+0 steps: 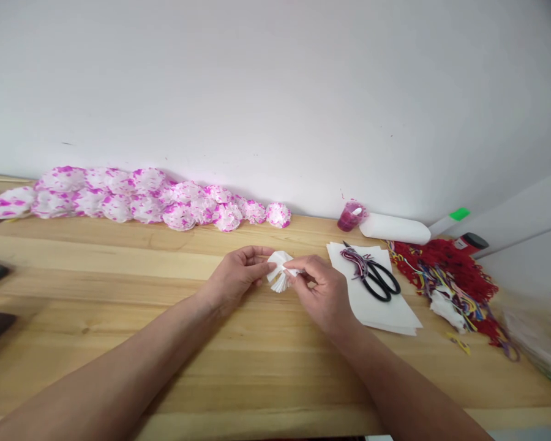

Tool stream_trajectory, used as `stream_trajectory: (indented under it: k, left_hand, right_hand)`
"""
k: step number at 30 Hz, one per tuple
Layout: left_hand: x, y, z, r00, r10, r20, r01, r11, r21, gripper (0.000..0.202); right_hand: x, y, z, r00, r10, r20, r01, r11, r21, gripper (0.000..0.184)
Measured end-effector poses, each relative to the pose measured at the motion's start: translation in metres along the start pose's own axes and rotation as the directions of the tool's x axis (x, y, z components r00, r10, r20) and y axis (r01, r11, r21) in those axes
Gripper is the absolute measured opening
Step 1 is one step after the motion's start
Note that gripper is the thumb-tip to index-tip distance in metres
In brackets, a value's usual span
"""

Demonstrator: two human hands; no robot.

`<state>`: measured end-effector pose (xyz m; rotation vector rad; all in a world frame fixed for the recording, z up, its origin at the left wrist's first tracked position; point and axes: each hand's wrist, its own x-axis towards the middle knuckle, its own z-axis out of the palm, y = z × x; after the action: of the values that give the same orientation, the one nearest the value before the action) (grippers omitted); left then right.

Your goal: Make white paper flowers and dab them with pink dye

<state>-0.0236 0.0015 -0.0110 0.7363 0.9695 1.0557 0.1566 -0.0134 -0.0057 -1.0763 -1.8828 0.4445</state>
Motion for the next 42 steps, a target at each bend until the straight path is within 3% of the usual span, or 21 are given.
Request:
stream_trajectory:
  k: [3,8,13,19,23,31,42]
  left_hand:
    - [0.0001,0.0016,0.0006,1.000,0.010,-0.001,-0.010,0.999,0.032,0.042]
    - [-0.0017,0.0024,-0.0005,0.998,-0.003,0.056,-0.010,0.972,0.235,0.041]
    - [-0.0011,-0.0012,-0.0047,0.995,0.093,0.047,-0.104,0.917,0.385,0.036]
    - [0.0012,-0.0034,-0.0061,0.992,0.083,0.091,-0.108,0.943,0.315,0.033]
    - [-0.0017,-0.0005,-0.0041,0.991,0.054,0.123,-0.095,0.929,0.358,0.038]
    - [-0.0052,0.0017,-0.0013,0.995,0.076,0.061,-0.095,0.900,0.425,0.037]
    - [-0.0002,-0.0030,-0.0063,0.992,0.025,0.126,-0.067,0.938,0.340,0.034]
  right_hand:
    - [-0.0001,0.0011,-0.0012,1.000,0.009,-0.005,-0.009,1.000,0.001,0.019]
    - [-0.0004,0.0032,-0.0028,0.998,0.051,-0.031,-0.051,0.999,0.008,0.017]
    - [-0.0004,0.0052,-0.0028,0.994,0.106,-0.011,-0.105,0.994,0.042,0.015]
    - [0.0002,0.0052,-0.0038,0.993,0.112,-0.023,-0.111,0.993,0.036,0.013]
    - [0.0015,0.0054,-0.0061,0.996,0.086,-0.029,-0.087,0.996,-0.021,0.015]
    - [0.0013,0.0063,-0.0069,0.998,0.066,-0.023,-0.067,0.997,-0.038,0.015]
    - [0.0041,0.0051,-0.0079,0.996,0.085,-0.025,-0.085,0.996,-0.018,0.015]
